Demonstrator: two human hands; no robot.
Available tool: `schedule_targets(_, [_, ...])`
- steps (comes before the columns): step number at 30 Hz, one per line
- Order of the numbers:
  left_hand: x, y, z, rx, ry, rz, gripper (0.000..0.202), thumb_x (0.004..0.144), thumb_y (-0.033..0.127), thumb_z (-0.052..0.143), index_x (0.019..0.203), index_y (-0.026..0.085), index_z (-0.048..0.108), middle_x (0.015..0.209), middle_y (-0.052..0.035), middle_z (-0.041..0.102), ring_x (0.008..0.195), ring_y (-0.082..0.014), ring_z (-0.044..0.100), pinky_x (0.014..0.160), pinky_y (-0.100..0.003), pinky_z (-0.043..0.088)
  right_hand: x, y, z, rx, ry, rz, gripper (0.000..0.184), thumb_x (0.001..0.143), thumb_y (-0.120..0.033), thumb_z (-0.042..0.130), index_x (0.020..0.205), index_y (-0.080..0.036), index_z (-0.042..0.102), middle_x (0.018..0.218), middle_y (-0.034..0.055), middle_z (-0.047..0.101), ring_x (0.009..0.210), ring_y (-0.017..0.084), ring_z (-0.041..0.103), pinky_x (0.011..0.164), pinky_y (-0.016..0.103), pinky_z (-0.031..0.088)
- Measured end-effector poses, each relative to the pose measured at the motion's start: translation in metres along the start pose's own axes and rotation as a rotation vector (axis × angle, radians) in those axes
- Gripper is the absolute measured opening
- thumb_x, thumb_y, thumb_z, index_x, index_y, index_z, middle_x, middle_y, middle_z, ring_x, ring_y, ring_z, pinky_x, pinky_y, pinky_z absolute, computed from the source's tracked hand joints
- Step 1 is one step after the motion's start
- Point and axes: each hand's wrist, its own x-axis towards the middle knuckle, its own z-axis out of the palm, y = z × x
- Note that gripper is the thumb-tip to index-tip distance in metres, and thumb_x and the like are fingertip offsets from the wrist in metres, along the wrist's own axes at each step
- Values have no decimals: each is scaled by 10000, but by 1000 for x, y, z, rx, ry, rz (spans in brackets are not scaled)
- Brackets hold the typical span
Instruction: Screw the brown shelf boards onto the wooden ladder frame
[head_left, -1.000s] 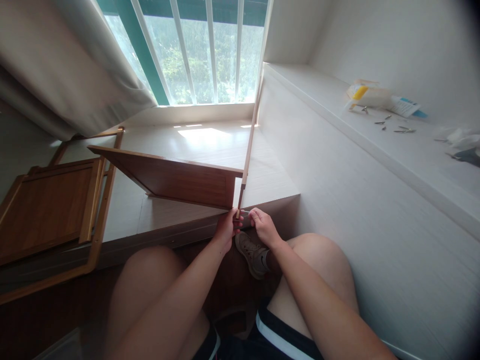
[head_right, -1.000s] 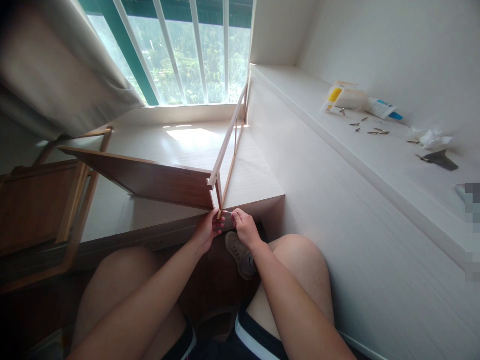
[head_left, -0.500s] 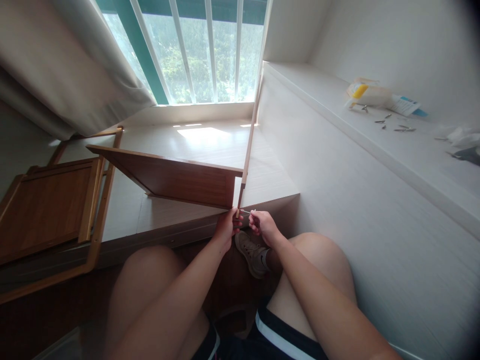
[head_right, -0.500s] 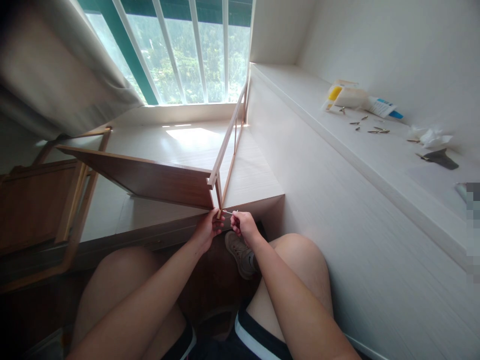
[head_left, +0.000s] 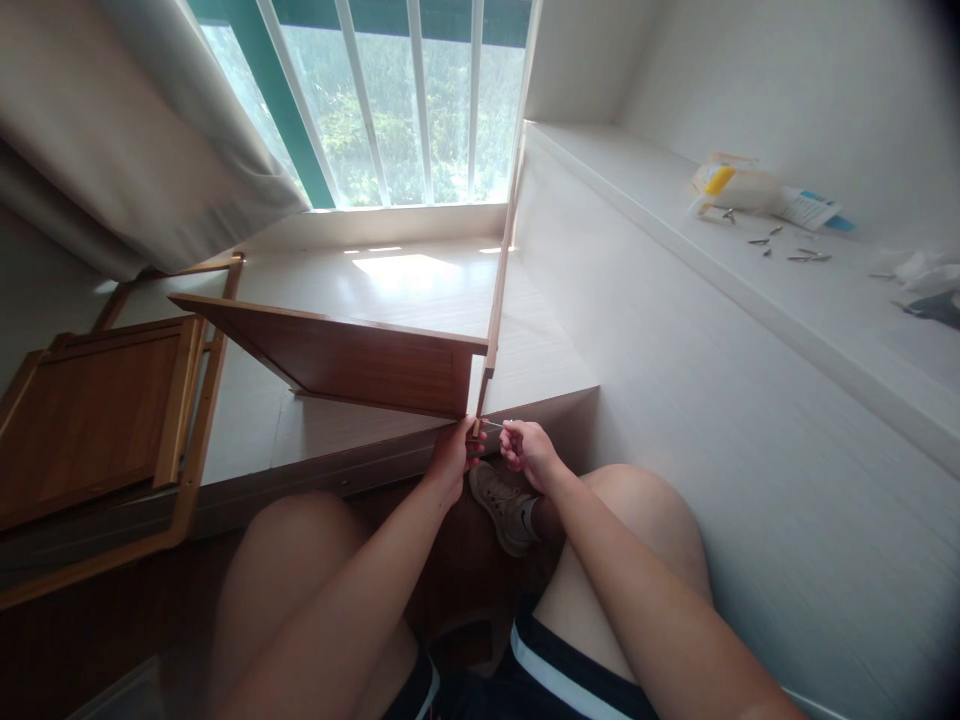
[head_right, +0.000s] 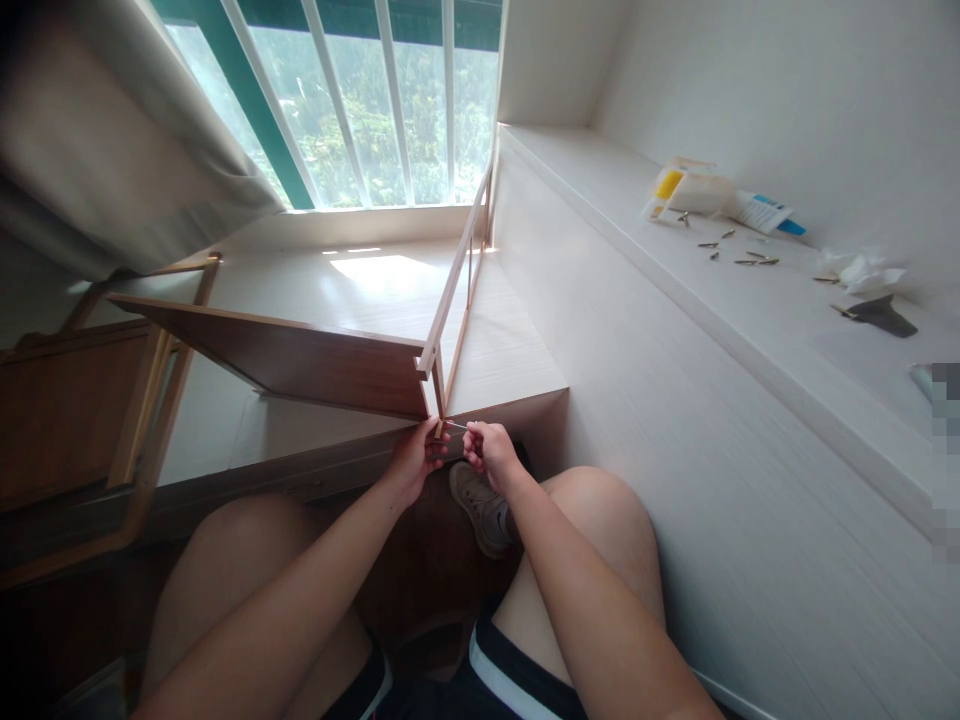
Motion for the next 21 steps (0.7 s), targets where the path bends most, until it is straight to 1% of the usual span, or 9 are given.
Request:
schedule_targets(5, [-1,0,1,1,0,1,404,756,514,631,928,162,730,808,-36,632,616,-97,524,528,-205,356,-1,-3,-2,92,-51,134,345,831,-373,483,535,-196,464,368,-21,385,340,87,273,372,214,163])
schedule_targets(8, [-1,-1,1,2,-3,-4,411,758,515,629,933,158,733,816,-41,629,625,-97,523,529,-200,354,0,-4,-4,111,-67,155,320,829,-369,478,558,-205,437,383,-32,379,353,86,259,379,213,170])
schedule_targets(11, [1,-2,0,6,-9,-7,418,754,520,633,935,159,739,824,-38,627,629,-94,521,529,-198,355,1,-4,-4,110,-31,115,304,825,-359,473,568,-206,419,393,-41,374,354,81,252,378,211,169])
schedule_targets(15, [1,-2,0,6,-11,-9,412,763,516,625,941,164,743,823,-31,621,628,-90,519,527,-198,354,0,-4,-2,54,34,11,297,815,-355,495,570,-201,426,399,-39,385,350,76,261,375,212,166])
schedule_targets(18, [1,-2,-1,6,-7,-8,403,766,517,626,928,166,743,823,-29,625,629,-90,523,528,-199,356,0,-3,0,-8,25,-65,308,807,-364,521,562,-198,436,403,-38,392,351,71,271,372,212,166])
schedule_targets(21, [1,-2,-1,2,-2,-7,389,764,514,630,905,168,737,807,-28,629,627,-94,528,527,-203,357,0,0,0,-55,11,-106,328,803,-381,530,549,-194,444,401,-35,400,350,68,281,370,212,166])
